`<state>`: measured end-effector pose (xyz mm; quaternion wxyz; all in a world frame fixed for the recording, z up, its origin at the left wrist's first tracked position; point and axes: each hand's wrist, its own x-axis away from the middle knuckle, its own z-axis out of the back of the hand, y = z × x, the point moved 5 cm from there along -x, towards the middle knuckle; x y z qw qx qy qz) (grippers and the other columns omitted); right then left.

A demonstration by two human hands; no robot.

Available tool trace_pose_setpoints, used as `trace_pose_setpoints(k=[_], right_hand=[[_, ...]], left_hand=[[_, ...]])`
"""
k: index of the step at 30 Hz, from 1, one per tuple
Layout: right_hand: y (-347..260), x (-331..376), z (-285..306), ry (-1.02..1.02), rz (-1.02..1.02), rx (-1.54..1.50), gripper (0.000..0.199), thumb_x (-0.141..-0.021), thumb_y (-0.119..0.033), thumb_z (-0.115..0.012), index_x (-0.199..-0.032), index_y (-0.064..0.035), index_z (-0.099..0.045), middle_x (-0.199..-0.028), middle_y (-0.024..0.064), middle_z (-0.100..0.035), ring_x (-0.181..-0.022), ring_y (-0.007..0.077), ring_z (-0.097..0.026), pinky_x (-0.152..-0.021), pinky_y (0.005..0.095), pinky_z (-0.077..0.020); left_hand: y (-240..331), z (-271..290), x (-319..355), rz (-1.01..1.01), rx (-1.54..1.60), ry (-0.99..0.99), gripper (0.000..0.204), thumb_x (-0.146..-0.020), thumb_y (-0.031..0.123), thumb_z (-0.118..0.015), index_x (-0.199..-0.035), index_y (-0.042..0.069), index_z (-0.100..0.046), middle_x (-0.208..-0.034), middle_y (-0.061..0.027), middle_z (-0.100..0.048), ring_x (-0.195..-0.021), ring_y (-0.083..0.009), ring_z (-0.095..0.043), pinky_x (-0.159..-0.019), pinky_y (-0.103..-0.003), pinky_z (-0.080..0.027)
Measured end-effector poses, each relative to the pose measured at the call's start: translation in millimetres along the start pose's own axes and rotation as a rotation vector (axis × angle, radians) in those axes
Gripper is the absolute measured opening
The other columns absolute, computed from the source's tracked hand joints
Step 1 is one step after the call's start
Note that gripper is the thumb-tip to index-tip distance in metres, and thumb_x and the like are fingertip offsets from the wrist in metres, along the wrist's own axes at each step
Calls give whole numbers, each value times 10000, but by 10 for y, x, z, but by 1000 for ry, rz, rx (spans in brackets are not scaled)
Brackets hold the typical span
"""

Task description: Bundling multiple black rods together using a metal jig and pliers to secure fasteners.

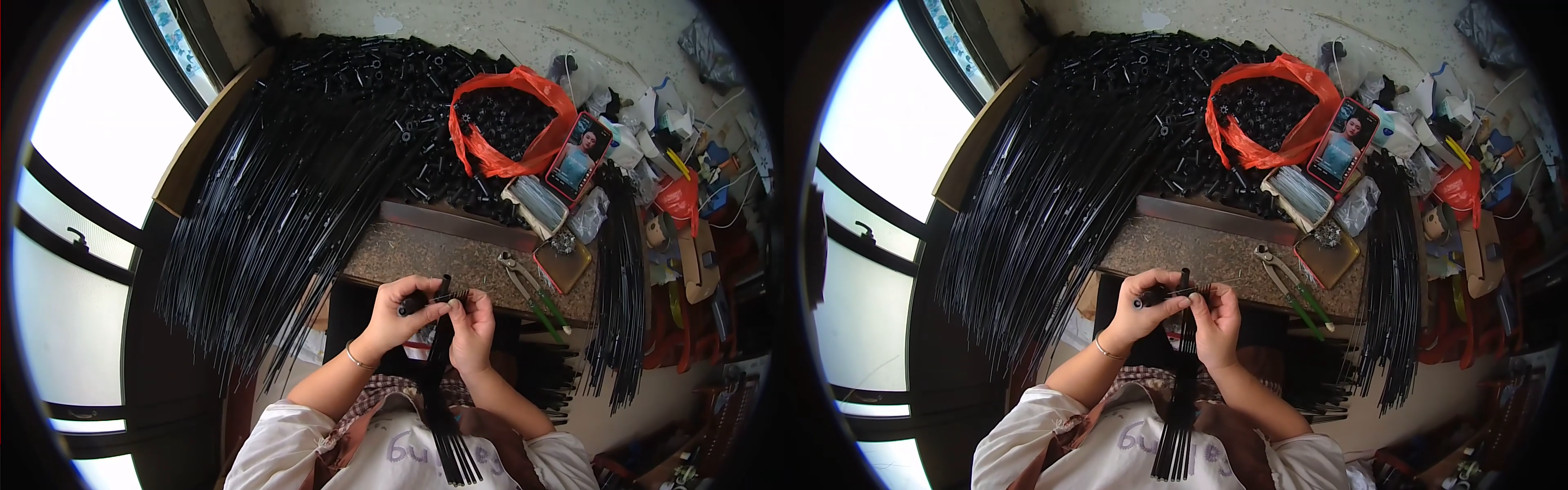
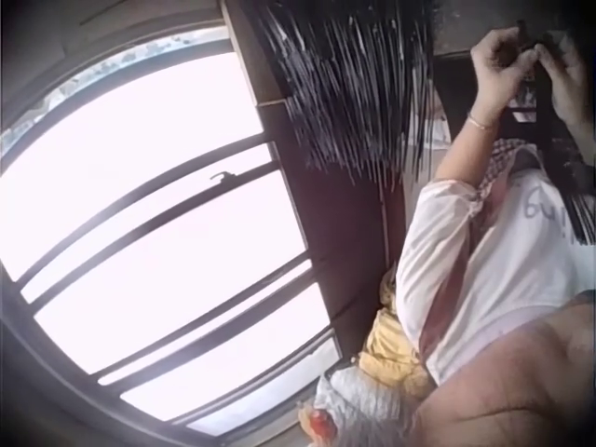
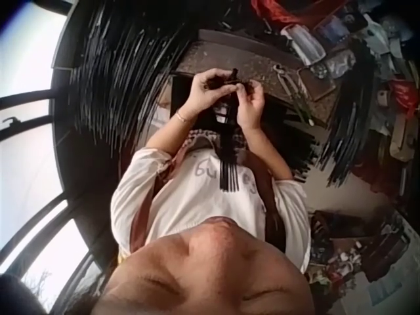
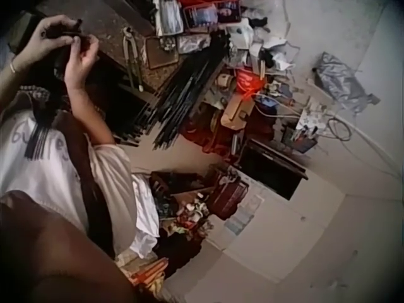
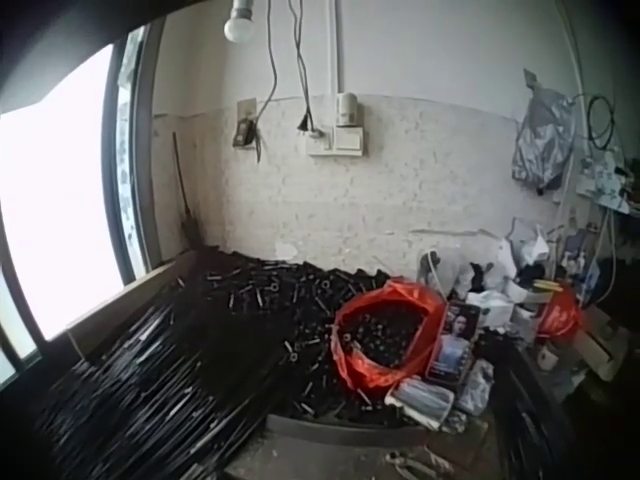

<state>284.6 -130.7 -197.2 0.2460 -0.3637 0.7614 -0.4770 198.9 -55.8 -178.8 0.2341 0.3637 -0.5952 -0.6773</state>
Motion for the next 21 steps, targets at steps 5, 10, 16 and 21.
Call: trace_pose_setpoints(k=[5, 10, 16, 21], right_hand=[[46, 40, -13, -82, -245, -200, 105, -737, -128, -534, -759, -53, -464, -731, -20, -481, -683, 48, -429, -643, 176, -344], [82, 24, 73, -68, -244, -223, 157, -758, -193, -500, -801, -46, -466, -720, 7, -503, -632, 64, -478, -569, 215, -413], [58, 82, -83, -441, -483, -398, 282, -747, -265, -497, -896, -31, -446, -749, 73, -524, -621, 168, -539, -562, 281, -459], [79, 69, -18, -438, -531, -404, 280, -736, -261, -511, -882, -25, -474, -721, 90, -543, -647, 189, -546, -623, 295, -452]], left_hand=[[-214, -96, 54, 362, 820, -53, 172, -611, -8, -614, -759, -8, -526, -791, -81, -540, -703, -134, -518, -655, -243, -421], [265, -52, -114, -168, -360, -114, 202, -616, -6, -603, -806, -34, -538, -755, -48, -536, -639, -130, -521, -564, -225, -420], [-5, -61, -44, 310, 594, -306, 182, -623, -32, -585, -788, -68, -519, -707, -86, -494, -553, -161, -522, -461, -223, -426], [94, 2, -196, 130, 231, -333, 133, -582, 34, -643, -651, -15, -541, -657, -65, -509, -581, -147, -482, -514, -256, -392]])
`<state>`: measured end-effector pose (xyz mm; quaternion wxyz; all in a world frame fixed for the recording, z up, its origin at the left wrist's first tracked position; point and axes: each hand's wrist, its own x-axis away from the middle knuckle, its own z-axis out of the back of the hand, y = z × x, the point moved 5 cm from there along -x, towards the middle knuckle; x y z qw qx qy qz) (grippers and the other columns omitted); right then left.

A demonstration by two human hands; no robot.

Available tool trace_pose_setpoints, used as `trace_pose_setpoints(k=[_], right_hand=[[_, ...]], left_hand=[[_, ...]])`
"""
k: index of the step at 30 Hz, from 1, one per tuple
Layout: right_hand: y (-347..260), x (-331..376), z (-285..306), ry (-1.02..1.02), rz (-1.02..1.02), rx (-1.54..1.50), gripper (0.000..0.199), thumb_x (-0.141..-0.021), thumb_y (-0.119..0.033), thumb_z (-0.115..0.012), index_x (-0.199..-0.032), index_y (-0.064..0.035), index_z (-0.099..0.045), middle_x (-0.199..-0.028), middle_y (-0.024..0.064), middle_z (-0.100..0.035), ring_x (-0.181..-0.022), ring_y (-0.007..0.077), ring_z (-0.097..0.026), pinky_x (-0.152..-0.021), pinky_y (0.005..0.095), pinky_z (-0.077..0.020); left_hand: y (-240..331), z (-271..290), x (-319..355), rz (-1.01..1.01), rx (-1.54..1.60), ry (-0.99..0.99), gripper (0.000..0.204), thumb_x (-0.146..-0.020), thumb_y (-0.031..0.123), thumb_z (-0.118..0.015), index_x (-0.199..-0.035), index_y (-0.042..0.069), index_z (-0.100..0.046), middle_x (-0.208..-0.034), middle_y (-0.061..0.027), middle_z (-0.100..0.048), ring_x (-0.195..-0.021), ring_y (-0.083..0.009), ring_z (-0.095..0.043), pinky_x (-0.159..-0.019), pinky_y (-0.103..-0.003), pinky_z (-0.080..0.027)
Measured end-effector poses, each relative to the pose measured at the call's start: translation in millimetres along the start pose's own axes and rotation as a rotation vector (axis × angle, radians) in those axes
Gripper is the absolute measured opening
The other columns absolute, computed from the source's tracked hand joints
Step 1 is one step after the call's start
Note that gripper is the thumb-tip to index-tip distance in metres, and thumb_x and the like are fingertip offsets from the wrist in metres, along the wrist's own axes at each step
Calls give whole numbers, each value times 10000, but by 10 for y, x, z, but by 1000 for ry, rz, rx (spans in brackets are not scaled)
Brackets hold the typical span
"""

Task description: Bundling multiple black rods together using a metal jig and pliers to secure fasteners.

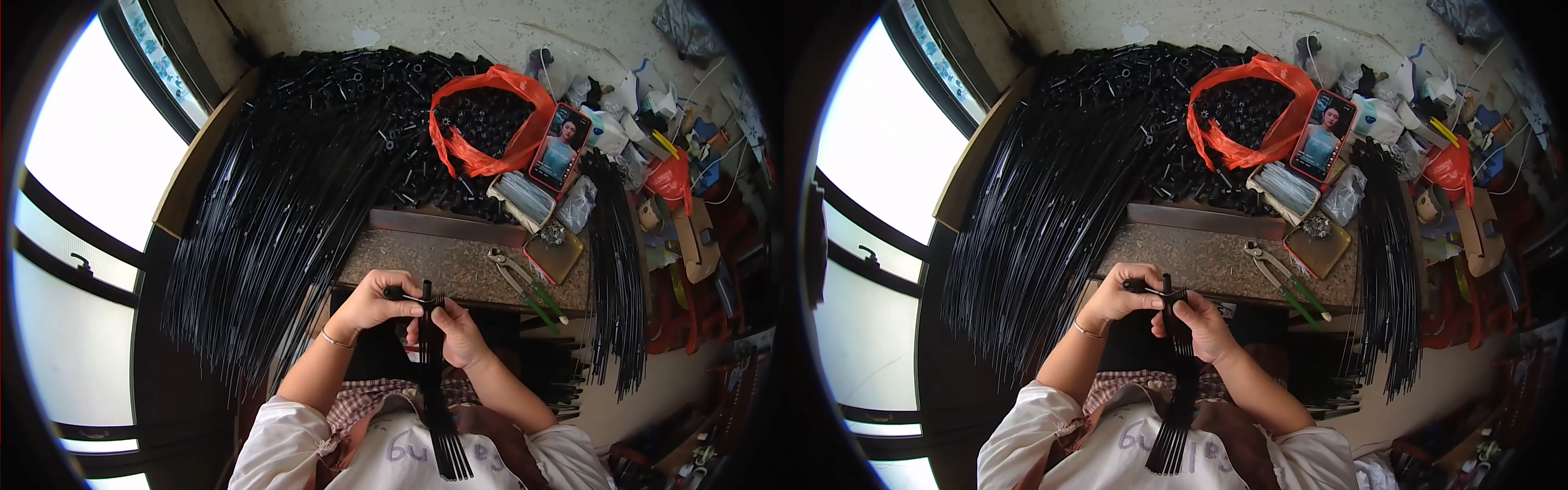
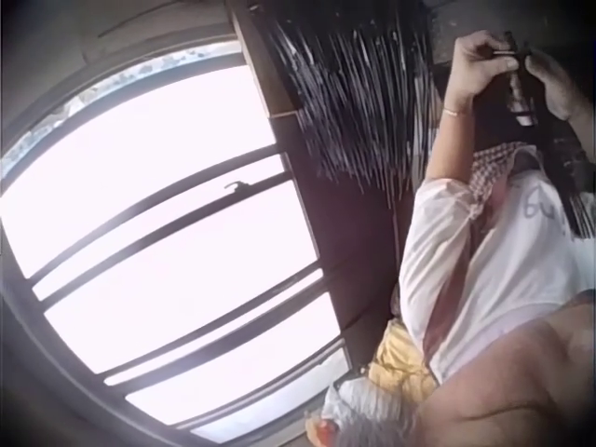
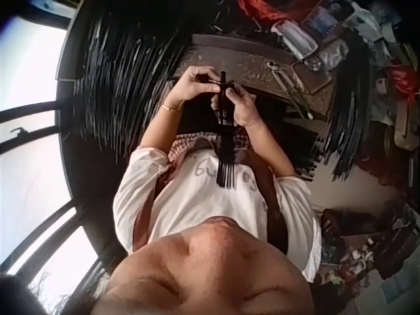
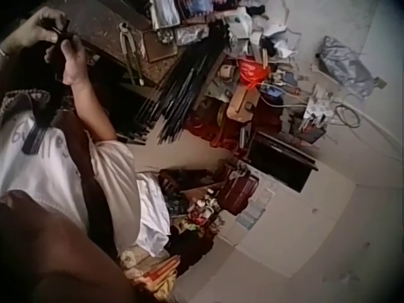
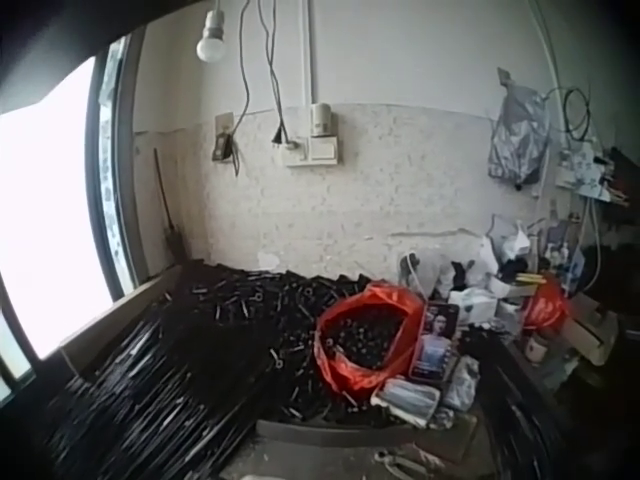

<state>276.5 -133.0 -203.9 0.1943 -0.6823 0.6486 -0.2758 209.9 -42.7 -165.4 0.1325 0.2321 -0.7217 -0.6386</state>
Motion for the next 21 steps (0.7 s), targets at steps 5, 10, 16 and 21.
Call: trace_pose_setpoints(k=[5, 10, 16, 21], right_hand=[[-61, 50, -148, -210, -174, -43, 270, -688, -201, -574, -851, -4, -484, -766, 109, -535, -679, 180, -531, -607, 291, -447], [-181, 127, -206, 9, 39, 36, 164, -715, -168, -547, -762, -31, -469, -731, 87, -529, -616, 141, -505, -559, 248, -432], [2, 283, -188, 265, 180, 87, 130, -742, -160, -519, -727, -63, -434, -724, 69, -534, -609, 112, -503, -538, 214, -425], [-21, 325, -196, 288, 228, 119, 154, -742, -180, -515, -746, -51, -432, -704, 86, -522, -603, 147, -496, -579, 259, -410]], left_hand=[[166, -151, -109, -113, 163, -336, 183, -562, 101, -671, -637, -10, -546, -628, -64, -527, -587, -160, -480, -544, -262, -370], [394, -109, -134, -126, -287, -171, 322, -667, 275, -586, -837, 3, -554, -853, -97, -527, -811, -193, -492, -720, -302, -371], [340, -444, -108, 139, -191, -232, 588, -742, 504, -354, -1051, 10, -440, -1074, -138, -429, -1011, -220, -385, -870, -335, -262], [344, -279, -57, 84, -76, -173, 435, -693, 286, -562, -984, -20, -458, -882, -81, -512, -844, -130, -472, -740, -246, -377]])
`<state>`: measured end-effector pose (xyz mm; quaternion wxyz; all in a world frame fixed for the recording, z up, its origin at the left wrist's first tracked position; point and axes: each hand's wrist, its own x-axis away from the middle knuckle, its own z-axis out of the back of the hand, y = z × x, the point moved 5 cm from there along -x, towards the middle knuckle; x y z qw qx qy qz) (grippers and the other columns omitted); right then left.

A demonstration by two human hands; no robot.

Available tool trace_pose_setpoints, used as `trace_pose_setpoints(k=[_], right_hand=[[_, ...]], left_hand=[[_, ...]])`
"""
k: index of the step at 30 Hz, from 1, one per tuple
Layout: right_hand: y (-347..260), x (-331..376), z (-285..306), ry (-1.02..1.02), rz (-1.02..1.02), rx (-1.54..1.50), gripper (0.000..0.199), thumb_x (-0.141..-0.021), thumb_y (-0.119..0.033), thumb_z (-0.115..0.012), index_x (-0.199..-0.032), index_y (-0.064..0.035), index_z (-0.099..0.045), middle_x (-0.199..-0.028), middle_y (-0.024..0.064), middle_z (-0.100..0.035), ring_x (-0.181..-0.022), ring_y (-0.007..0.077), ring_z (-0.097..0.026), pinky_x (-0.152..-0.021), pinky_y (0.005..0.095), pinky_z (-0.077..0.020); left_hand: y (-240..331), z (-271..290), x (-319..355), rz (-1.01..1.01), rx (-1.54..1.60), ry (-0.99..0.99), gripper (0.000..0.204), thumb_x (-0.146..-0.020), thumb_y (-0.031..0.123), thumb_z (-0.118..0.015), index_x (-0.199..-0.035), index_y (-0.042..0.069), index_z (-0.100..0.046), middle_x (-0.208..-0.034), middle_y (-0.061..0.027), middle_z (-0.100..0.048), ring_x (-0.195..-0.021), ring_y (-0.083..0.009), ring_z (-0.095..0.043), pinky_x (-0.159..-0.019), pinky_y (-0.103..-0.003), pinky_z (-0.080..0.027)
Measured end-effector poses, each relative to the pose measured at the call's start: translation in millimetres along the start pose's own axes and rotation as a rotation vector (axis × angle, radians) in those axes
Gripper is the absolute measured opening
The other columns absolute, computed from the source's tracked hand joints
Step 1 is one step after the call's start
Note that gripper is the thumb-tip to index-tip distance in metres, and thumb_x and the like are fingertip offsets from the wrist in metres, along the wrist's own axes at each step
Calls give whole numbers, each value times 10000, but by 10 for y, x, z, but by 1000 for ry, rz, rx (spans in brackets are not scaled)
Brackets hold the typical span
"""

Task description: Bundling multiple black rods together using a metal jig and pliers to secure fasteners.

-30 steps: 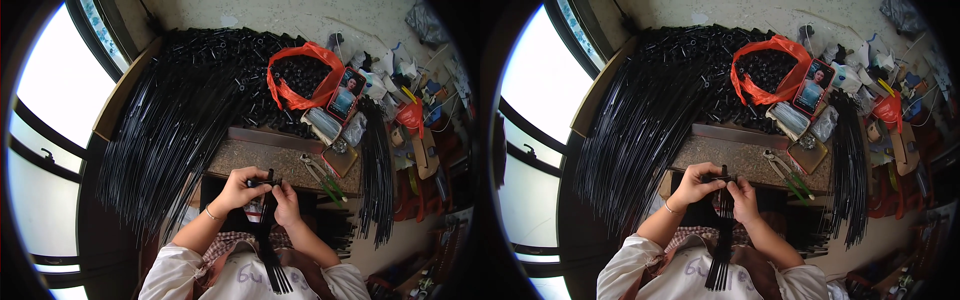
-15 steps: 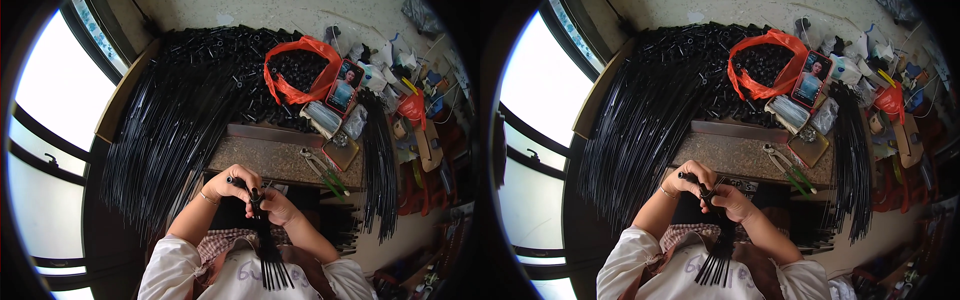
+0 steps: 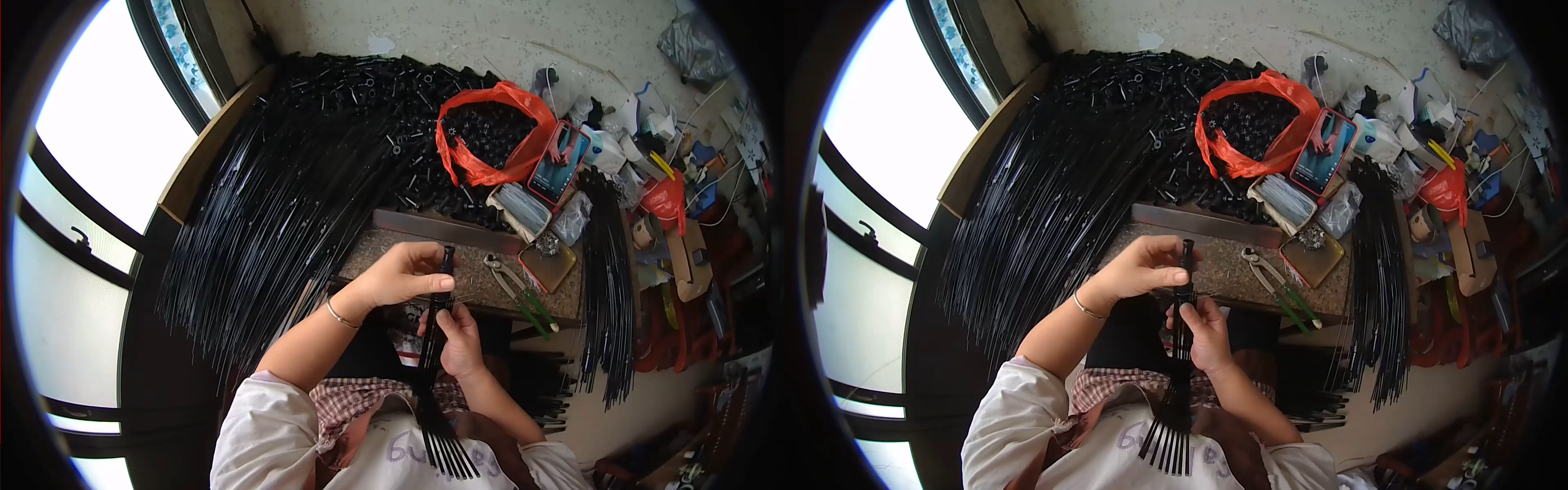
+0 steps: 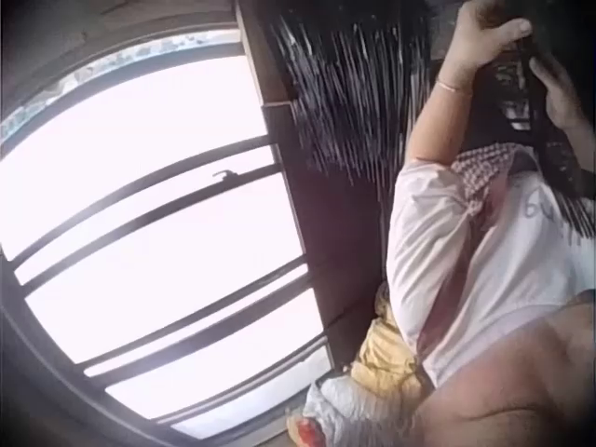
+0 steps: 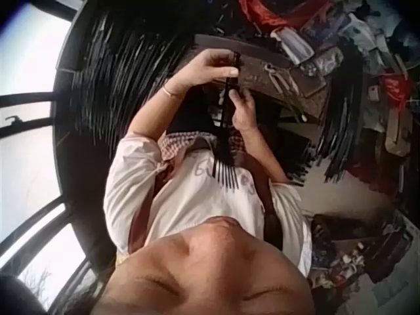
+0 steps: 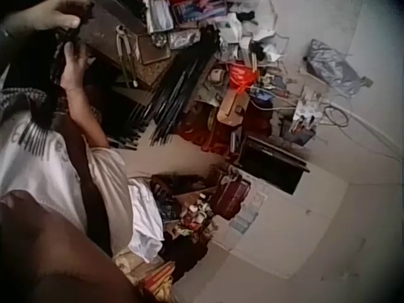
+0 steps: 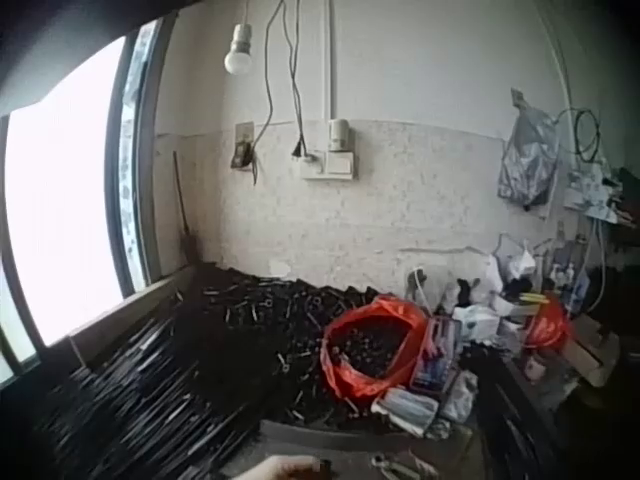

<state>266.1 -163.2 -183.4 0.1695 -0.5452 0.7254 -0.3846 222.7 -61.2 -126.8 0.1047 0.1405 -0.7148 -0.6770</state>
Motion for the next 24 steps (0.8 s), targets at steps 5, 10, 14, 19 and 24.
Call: trace_pose_setpoints(k=[5, 10, 14, 19, 24], right_hand=[[15, 16, 9, -25, -9, 2, 159, -740, -184, -517, -751, -50, -433, -712, 89, -525, -606, 144, -497, -571, 257, -413], [19, -8, 23, -62, -25, -7, 167, -737, -190, -522, -760, -51, -433, -721, 88, -529, -614, 140, -505, -569, 254, -424], [44, -62, 6, -97, -49, -10, 126, -748, -168, -510, -725, -74, -429, -715, 58, -532, -594, 103, -498, -547, 213, -420], [10, -168, -4, -124, -55, -26, 148, -743, -190, -517, -722, -74, -427, -715, 58, -530, -587, 108, -500, -525, 218, -424], [-35, -209, -53, -169, -88, -55, 150, -737, -195, -523, -739, -71, -439, -715, 60, -529, -584, 115, -502, -510, 221, -425]], left_hand=[[127, 17, 70, -94, 178, 49, 260, -705, 57, -550, -937, -28, -467, -811, -48, -525, -765, -107, -495, -702, -238, -402], [132, -19, 76, -91, 215, 14, 250, -705, 71, -553, -918, -24, -463, -798, -42, -519, -759, -102, -489, -692, -234, -402], [104, 61, 44, -149, -287, 38, 283, -694, 132, -578, -907, -15, -465, -752, -22, -500, -710, -86, -473, -637, -214, -400], [125, 88, -31, -142, -463, -62, 266, -689, 183, -582, -859, 5, -483, -612, -26, -496, -602, -70, -474, -557, -200, -392], [379, 45, -6, -234, -792, 102, 240, -689, 160, -578, -857, 5, -505, -487, -27, -464, -451, -98, -454, -441, -204, -364]])
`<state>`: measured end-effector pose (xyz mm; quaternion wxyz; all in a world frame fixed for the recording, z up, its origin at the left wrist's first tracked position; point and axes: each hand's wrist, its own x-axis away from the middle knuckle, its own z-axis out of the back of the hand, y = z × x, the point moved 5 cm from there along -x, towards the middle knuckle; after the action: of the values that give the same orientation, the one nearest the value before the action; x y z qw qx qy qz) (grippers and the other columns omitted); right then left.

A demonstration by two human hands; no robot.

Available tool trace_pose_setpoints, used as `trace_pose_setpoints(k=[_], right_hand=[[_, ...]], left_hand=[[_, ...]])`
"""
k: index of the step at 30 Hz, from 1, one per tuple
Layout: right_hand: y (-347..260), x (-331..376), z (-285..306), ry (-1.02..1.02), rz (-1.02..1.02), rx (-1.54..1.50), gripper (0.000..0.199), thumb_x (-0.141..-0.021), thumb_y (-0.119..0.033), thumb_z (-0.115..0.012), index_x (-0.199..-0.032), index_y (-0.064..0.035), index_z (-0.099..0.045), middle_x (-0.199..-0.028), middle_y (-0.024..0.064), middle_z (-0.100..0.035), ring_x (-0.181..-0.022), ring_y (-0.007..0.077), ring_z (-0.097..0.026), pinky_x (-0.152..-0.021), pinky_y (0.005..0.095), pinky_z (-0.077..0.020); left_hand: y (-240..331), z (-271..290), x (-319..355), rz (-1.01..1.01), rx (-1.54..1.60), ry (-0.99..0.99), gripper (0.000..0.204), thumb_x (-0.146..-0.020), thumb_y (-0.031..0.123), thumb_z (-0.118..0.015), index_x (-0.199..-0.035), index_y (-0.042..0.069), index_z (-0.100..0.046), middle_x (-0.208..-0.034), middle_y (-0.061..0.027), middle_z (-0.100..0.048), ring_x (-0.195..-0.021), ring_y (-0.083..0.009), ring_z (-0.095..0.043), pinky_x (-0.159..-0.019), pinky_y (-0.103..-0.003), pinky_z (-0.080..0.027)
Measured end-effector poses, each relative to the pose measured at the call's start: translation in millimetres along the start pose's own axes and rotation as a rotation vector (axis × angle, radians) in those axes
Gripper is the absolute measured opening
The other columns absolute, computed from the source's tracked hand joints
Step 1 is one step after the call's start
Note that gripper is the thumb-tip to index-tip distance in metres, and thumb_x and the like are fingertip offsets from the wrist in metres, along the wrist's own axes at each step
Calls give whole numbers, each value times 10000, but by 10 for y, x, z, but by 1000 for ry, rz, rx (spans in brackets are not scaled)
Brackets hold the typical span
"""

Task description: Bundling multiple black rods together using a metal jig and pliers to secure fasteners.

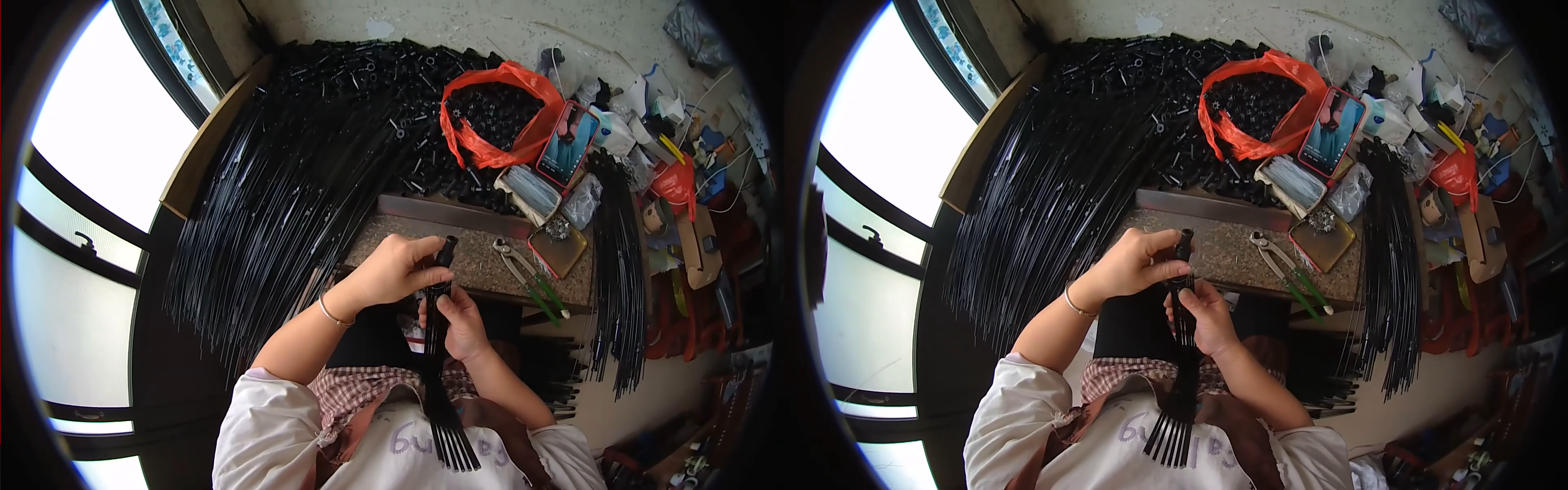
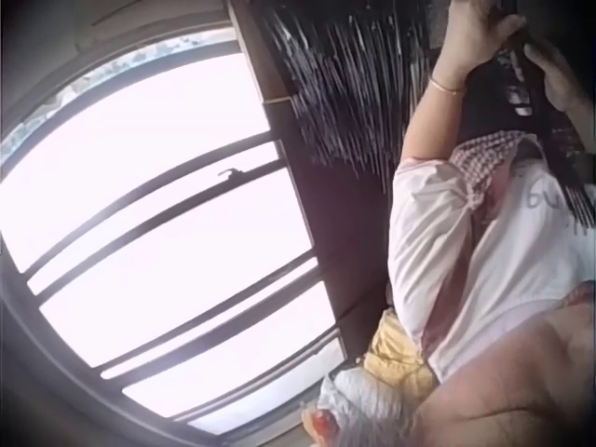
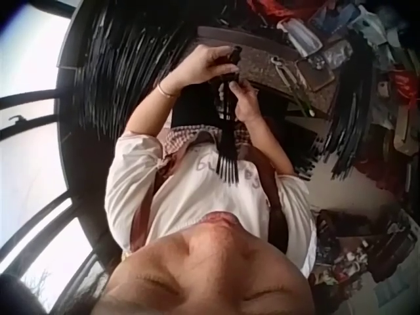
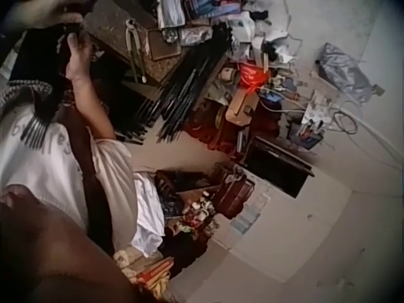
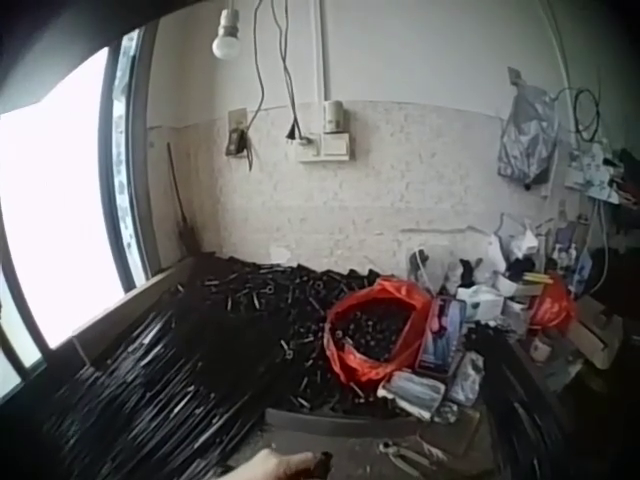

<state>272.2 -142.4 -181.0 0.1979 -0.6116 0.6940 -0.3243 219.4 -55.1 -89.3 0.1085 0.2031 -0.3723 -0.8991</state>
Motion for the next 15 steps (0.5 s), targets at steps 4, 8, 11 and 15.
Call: trace_pose_setpoints(k=[4, 8, 11, 15], right_hand=[[61, 163, -37, 0, -27, 5, 190, -726, -198, -534, -802, -40, -462, -728, 83, -525, -605, 150, -507, -551, 257, -427], [73, 305, -34, -16, -62, -14, 234, -707, -230, -556, -811, -42, -465, -717, 76, -520, -597, 145, -501, -550, 254, -426], [66, 385, -30, -30, -52, -12, 237, -702, -234, -562, -811, -46, -466, -715, 75, -520, -603, 143, -499, -554, 253, -426], [32, 387, -54, -60, -32, 6, 238, -701, -233, -565, -810, -46, -466, -712, 73, -520, -600, 144, -502, -559, 247, -425]], left_hand=[[-105, -112, 153, 127, 335, -52, 204, -695, 138, -573, -842, 7, -518, -521, -3, -482, -432, -51, -438, -416, -174, -360], [-61, -251, 264, 267, 619, -106, 207, -705, 138, -568, -856, 10, -506, -637, 23, -508, -501, -25, -446, -442, -142, -371], [15, -312, 337, 303, 749, -47, 208, -703, 131, -571, -848, 1, -496, -666, 15, -510, -538, -23, -448, -455, -138, -372], [-23, -349, 447, 335, 700, 99, 178, -698, 100, -573, -818, -4, -492, -679, 7, -507, -558, -25, -441, -468, -140, -367]])
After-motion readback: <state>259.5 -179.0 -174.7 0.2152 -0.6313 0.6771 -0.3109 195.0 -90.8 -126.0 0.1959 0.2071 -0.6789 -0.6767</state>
